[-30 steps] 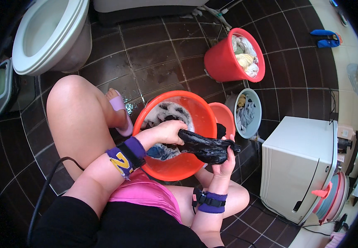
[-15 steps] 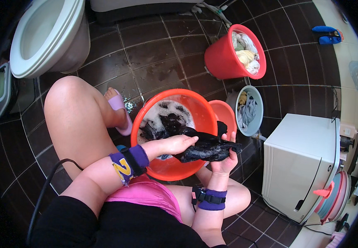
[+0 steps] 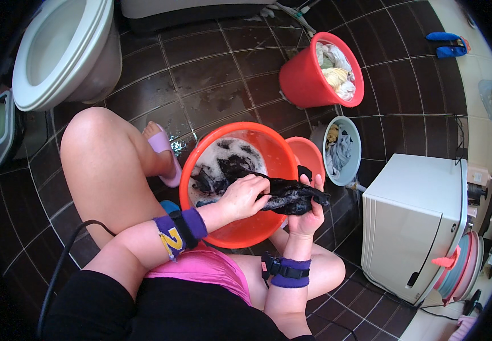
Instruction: The person washes a black garment by hand in an orange bucket filled with soapy water. They scrub the fabric against itself and squeeze the garment to clean it.
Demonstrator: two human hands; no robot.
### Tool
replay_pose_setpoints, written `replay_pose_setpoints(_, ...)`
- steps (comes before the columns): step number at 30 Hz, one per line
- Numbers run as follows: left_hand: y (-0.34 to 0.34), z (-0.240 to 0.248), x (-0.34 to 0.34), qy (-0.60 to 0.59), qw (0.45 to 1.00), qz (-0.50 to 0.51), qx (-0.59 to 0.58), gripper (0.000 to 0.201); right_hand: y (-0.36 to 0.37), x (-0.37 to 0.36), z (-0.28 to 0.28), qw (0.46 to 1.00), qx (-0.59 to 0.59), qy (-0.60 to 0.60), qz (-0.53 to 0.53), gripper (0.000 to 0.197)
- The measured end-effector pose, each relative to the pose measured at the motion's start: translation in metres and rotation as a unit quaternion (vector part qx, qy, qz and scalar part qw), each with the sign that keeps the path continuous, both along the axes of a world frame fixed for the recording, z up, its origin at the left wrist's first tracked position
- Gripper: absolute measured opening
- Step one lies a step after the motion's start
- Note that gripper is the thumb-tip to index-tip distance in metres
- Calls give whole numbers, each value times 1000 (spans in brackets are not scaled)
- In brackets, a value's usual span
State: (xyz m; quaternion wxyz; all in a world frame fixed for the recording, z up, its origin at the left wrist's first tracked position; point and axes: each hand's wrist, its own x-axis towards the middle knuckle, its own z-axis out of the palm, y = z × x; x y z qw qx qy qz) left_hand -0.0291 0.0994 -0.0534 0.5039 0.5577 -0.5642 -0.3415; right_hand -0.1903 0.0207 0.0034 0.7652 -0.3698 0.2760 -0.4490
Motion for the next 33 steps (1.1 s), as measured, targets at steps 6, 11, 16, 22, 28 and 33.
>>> replay_pose_setpoints(6,-1,-10,-8,56,987,-82,130,23,5,6,2,1000,-28,7,-6,49)
replay_pose_setpoints(11,-7,-34,-14,48,941,-69,327,34,25,21,4,999,-18,10,44,51)
replay_pose_setpoints(16,-10,-51,-20,324,870,97,358,42,33,23,3,996,-39,28,76,50)
replay_pose_setpoints(22,-3,-14,-9,19,980,112,166,28,28,19,5,996,-44,4,73,47)
replay_pose_setpoints(28,-6,-15,-8,252,958,100,99,28,32,27,6,992,-59,22,108,48)
replay_pose_setpoints(33,-7,-64,-23,219,949,-45,224,38,35,37,7,989,-73,35,123,47)
